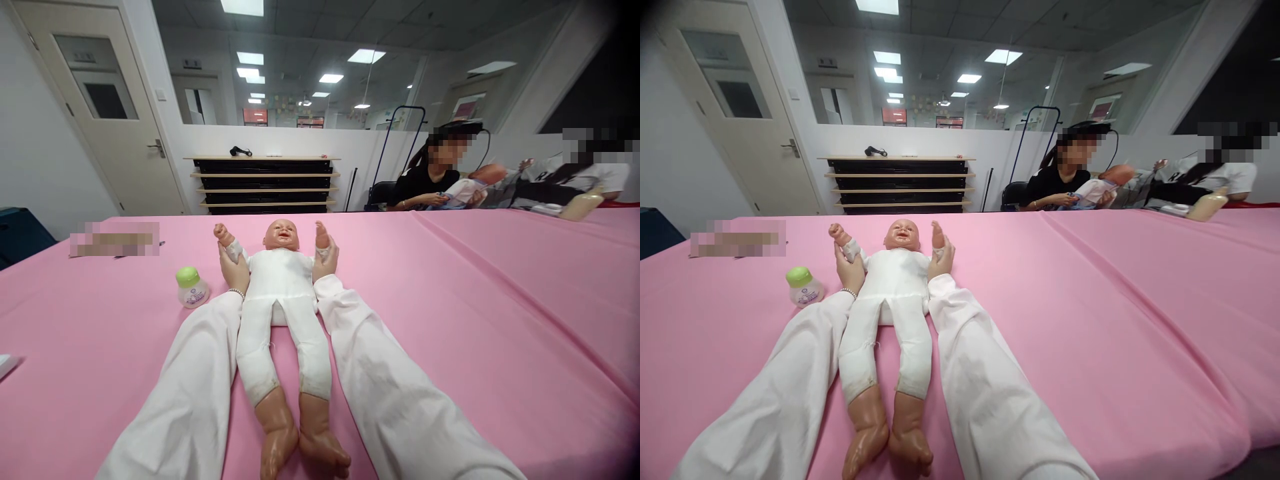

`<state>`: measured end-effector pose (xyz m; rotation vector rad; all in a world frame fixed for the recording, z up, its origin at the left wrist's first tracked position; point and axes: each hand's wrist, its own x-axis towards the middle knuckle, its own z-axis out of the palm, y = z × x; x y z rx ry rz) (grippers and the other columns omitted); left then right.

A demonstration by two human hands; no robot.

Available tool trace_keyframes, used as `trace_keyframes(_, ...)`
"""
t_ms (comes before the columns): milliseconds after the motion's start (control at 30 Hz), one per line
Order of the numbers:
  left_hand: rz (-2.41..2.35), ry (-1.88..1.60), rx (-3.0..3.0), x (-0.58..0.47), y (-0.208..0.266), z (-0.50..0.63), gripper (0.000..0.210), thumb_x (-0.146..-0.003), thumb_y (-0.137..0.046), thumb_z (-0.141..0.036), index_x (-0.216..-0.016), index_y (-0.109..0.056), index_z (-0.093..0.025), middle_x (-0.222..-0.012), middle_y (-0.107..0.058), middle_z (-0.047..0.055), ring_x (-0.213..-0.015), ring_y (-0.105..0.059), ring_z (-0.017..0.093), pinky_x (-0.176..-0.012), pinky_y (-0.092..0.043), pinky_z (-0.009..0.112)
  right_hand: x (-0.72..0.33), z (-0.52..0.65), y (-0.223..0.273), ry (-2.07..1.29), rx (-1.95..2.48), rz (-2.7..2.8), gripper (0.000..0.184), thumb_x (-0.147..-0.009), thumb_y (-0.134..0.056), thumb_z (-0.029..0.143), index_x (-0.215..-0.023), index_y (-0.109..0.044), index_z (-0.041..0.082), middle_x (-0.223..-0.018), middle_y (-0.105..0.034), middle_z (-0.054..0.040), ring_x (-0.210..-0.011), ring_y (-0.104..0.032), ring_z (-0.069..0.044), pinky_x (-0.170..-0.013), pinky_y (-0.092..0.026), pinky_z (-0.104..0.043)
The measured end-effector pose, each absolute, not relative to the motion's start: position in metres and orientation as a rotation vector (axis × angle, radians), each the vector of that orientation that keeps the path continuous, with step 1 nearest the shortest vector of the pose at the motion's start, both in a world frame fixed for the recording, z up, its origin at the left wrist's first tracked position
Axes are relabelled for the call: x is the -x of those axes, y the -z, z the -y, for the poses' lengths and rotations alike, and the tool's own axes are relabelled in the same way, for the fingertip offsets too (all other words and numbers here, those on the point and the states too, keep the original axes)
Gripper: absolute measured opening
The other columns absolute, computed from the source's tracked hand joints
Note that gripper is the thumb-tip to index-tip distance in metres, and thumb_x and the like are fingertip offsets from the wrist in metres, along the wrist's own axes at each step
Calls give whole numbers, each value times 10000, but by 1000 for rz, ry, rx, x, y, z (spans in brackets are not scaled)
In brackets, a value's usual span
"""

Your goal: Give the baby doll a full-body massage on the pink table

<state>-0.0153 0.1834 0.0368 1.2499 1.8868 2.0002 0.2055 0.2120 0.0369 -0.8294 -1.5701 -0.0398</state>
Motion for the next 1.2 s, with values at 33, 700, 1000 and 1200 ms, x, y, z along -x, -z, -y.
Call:
trace_keyframes(33, -1893, -1969, -1309, 14, -38, -182, 705, -752, -511, -155, -1394, -225, -201, -1363, -405, 94, -1237, -410, 229, -1012, -354, 351, -204, -210, -34, 53, 833, 1554, 462, -824, -406, 124, -1279, -364, 192, -1208, -448, -122, -1138, -447, -237, -930, -422, -428)
trace_keyframes(700, -1756, -1527, -2108, 12, -36, -186, 626, -702, -382, 18, -1225, -523, -298, -1159, -522, 50, -1073, -464, 212, -966, -376, 368, -190, -197, -46, 128, 782, 1980, 560, -676, -411, 5, -1157, -556, 252, -1196, -564, -11, -1122, -485, -184, -961, -383, -364)
trace_keyframes(1000, -1769, -1682, -1776, 12, -34, -187, 627, -749, -451, -67, -1348, -355, -224, -1265, -473, 84, -1195, -420, 214, -1016, -342, 353, -192, -204, -36, 58, 906, 1846, 492, -681, -411, 58, -1121, -570, 212, -1148, -585, -43, -1075, -508, -201, -964, -398, -371)
trace_keyframes(1200, -1763, -1902, -1149, 16, -32, -186, 701, -742, -466, -101, -1381, -232, -269, -1309, -471, 29, -1156, -492, 175, -960, -407, 300, -195, -206, -30, -53, 942, 1636, 540, -637, -393, 22, -1134, -530, 180, -1135, -569, -69, -1070, -505, -206, -963, -413, -369)
